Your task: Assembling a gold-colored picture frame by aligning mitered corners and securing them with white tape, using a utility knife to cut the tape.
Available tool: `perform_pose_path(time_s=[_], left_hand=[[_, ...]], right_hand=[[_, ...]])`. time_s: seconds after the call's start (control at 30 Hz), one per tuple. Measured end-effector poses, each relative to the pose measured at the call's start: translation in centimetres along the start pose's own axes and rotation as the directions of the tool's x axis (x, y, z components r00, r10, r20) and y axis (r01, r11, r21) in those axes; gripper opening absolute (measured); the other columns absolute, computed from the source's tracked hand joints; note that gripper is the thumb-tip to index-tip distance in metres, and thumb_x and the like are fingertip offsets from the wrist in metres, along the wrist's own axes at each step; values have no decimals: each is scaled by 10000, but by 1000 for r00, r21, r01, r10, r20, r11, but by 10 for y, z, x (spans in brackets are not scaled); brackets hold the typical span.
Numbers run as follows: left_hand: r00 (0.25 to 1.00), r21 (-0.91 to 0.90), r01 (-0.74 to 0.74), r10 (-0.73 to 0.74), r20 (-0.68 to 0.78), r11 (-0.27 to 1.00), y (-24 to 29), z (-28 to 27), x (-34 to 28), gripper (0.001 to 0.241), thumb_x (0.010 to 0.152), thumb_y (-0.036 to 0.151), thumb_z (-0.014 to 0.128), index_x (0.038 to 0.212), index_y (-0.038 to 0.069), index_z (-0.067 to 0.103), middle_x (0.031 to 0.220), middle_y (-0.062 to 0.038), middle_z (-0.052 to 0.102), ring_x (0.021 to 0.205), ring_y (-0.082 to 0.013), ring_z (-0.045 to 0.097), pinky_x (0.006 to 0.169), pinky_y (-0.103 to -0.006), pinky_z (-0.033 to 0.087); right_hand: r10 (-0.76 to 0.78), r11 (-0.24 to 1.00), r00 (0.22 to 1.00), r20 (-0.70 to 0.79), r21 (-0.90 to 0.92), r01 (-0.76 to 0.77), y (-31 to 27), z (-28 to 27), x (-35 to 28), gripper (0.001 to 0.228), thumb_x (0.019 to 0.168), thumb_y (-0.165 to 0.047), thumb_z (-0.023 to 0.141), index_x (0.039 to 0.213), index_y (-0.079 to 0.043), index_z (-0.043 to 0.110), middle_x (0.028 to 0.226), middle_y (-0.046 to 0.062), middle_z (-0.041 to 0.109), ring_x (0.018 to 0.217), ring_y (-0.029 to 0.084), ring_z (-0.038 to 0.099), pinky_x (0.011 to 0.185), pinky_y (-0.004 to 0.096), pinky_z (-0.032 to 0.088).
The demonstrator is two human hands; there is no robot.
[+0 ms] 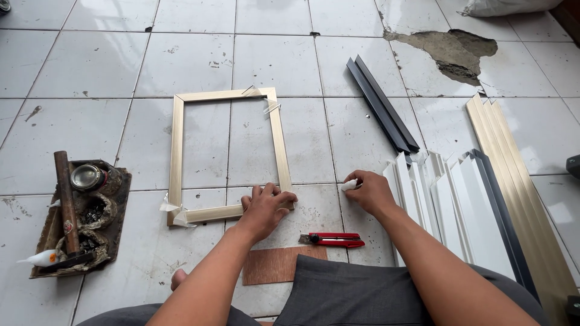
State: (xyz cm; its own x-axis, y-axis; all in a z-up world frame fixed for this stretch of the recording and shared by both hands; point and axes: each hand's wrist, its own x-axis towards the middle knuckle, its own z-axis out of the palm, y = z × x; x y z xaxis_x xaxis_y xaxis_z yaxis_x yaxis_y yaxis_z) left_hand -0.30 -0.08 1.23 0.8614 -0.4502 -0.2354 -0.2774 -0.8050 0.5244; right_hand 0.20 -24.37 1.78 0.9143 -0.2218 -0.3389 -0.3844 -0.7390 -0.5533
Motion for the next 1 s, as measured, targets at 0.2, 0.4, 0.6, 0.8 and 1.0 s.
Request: perform_pose_path(time_s=[0.2,0.4,0.6,0.8,1.0], left_hand=[[1000,17,6,-6,1,1000,-3,5,2,285,866,196,510,1110,340,545,1043,-44,459,1032,-253,442,858,-448,349],[1000,18,7,-7,11,1000,-5,6,4,284,870,211,500,1112,355,529,1050,-35,450,1039,-252,437,861,-446,347],[1000,11,9,-9,12,1000,-5,7,4,288,870,209,500,1116,357,525,1052,-37,449,1040,-249,431,865,-451,339],[1000,10,1,-2,6,1000,-3,3,3,287,869,196,502,1119,333,533,1050,-46,458,1039,-256,438,860,-453,351],[1000,8,0,0,-6,1000,-1,2,0,282,878,188,496,1122,323,544,1070,-72,463,1042,-266,438,856,-445,355]], right_hand=[[-11,999,1000,-4,-33,11,-2,1,-3,328,678,-58,688,1004,-63,650,940,189,619,923,312,619,798,379,501],[-19,998,1000,-17,-64,18,-2,-2,-2,449,646,-67,725,1078,-65,603,979,201,590,983,340,586,851,407,480],[-5,997,1000,19,-79,7,-7,-6,-6,471,648,-32,709,1099,-49,573,989,215,571,986,350,578,860,415,476],[27,993,997,-72,-116,-36,-3,-24,-9,260,723,-52,585,971,-21,512,748,140,537,691,268,613,608,354,506],[-220,952,934,283,-145,268,-72,1,-65,273,763,-237,596,949,-37,616,837,178,649,787,314,653,671,376,528]])
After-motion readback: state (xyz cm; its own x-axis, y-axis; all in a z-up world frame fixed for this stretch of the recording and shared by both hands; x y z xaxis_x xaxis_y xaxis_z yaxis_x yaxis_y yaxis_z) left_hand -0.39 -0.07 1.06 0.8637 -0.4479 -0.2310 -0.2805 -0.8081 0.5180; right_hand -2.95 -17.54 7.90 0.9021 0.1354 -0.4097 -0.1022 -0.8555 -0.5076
